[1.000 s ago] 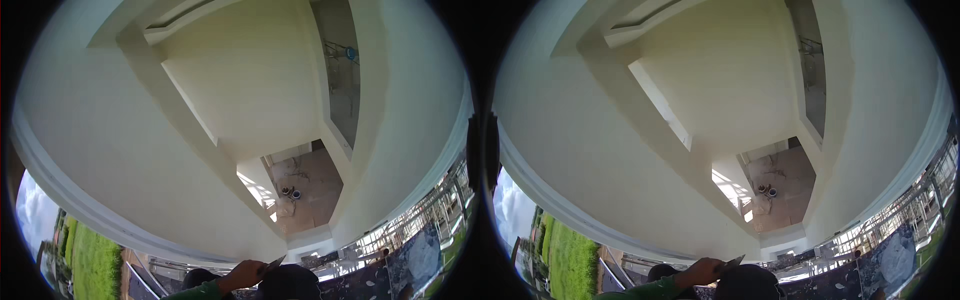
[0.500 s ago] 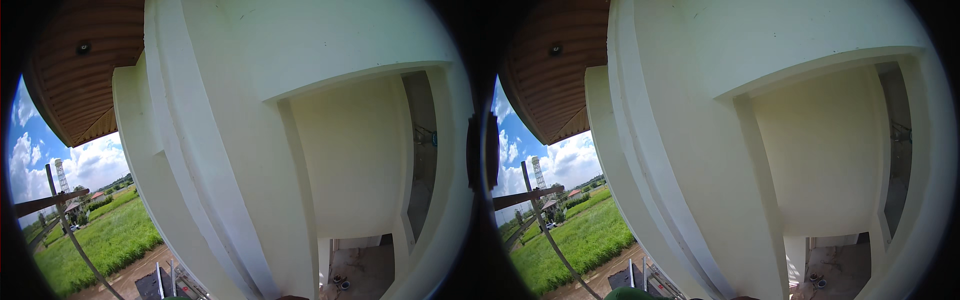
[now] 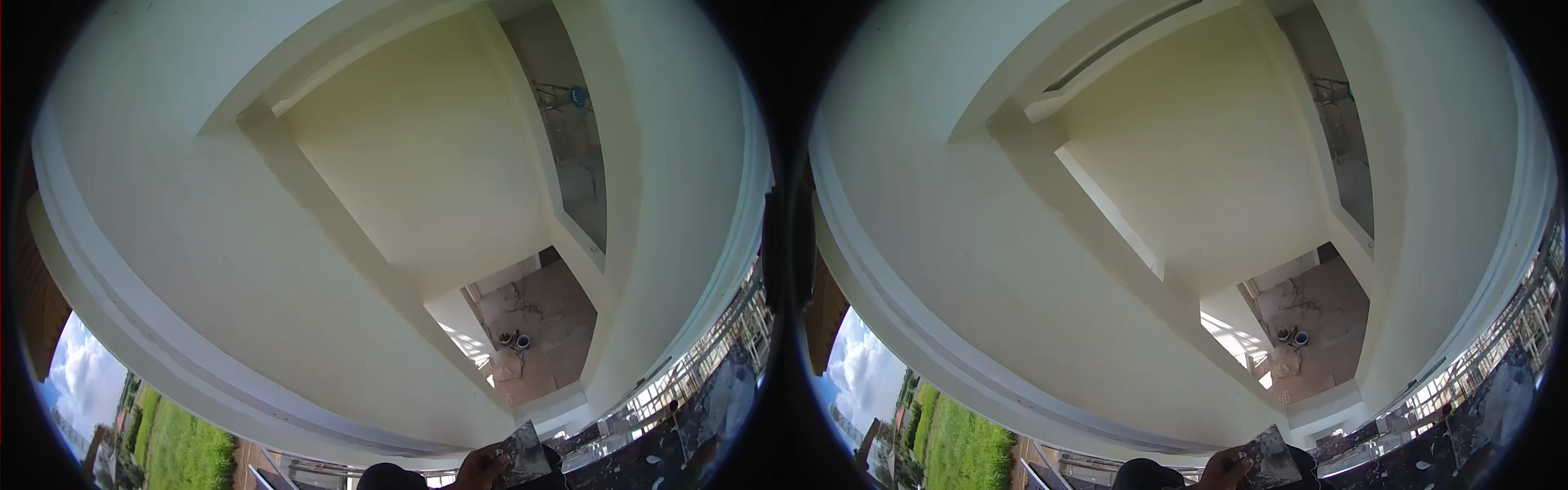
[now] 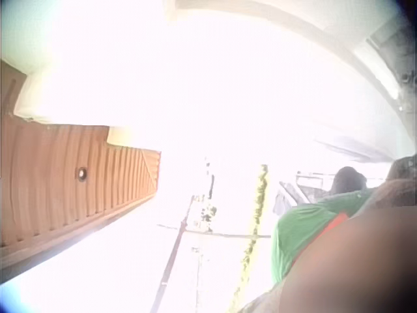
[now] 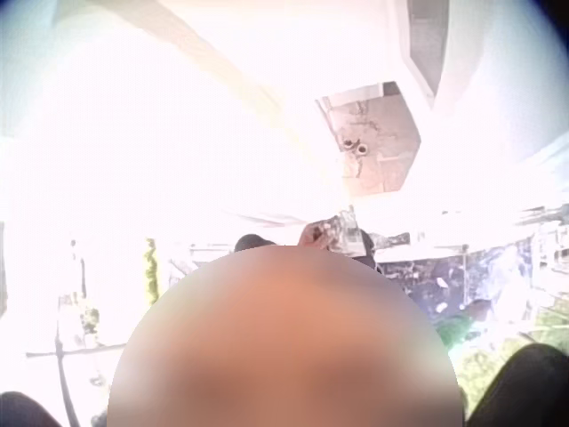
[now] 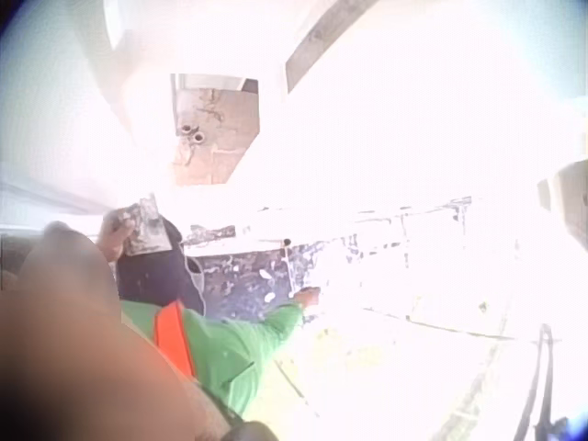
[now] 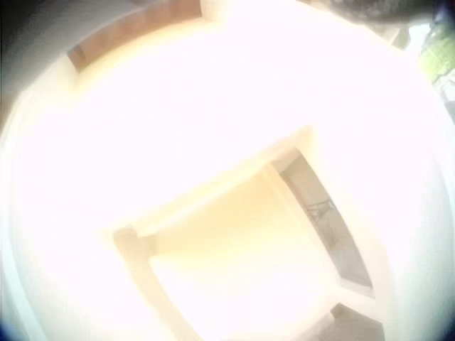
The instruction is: The person applies plaster to the underside of a white architectural overhang using a trowel and a hawk. They repeatedly scoop plaster from the hawk and smooth it onto the surface, working along the edge and corners of the structure.
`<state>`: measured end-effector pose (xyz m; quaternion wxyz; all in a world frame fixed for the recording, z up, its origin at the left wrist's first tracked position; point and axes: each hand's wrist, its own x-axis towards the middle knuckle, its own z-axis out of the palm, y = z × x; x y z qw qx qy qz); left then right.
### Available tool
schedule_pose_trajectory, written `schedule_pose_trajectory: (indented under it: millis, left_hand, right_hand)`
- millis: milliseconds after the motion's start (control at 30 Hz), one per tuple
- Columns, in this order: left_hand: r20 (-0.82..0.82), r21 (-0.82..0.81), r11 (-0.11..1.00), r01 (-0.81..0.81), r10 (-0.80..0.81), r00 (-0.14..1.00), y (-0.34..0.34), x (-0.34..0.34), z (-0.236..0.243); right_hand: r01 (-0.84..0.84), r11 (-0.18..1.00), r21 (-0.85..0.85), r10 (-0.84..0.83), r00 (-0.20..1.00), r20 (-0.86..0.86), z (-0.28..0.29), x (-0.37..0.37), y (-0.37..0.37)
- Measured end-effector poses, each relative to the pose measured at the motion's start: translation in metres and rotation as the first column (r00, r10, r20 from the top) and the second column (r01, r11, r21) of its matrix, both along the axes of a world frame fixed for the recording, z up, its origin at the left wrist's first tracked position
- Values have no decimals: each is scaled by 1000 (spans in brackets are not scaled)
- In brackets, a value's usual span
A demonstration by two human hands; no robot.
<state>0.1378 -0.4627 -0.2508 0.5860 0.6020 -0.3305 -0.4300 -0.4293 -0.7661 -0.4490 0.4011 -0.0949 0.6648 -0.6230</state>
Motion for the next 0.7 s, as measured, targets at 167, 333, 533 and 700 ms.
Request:
schedule_pose_trajectory:
  millis: [167,333,533,700]
  left_hand:
    - [40,37,949,-314,313,949,21,-17,26]
    - [532,-279,959,-59,205,822,12,-27,20]
    - [946,-302,923,240,258,198,31,-1,11]
    - [348,-296,955,-29,137,927,35,-4,5]
  right_hand:
    - [7,1000,0,-7,1000,11,2,10,-2]
    - [153,986,-70,-158,985,-69,14,-22,19]
    - [70,997,-41,-71,997,-21,36,13,31]
    - [-116,992,58,105,980,167,45,15,25]
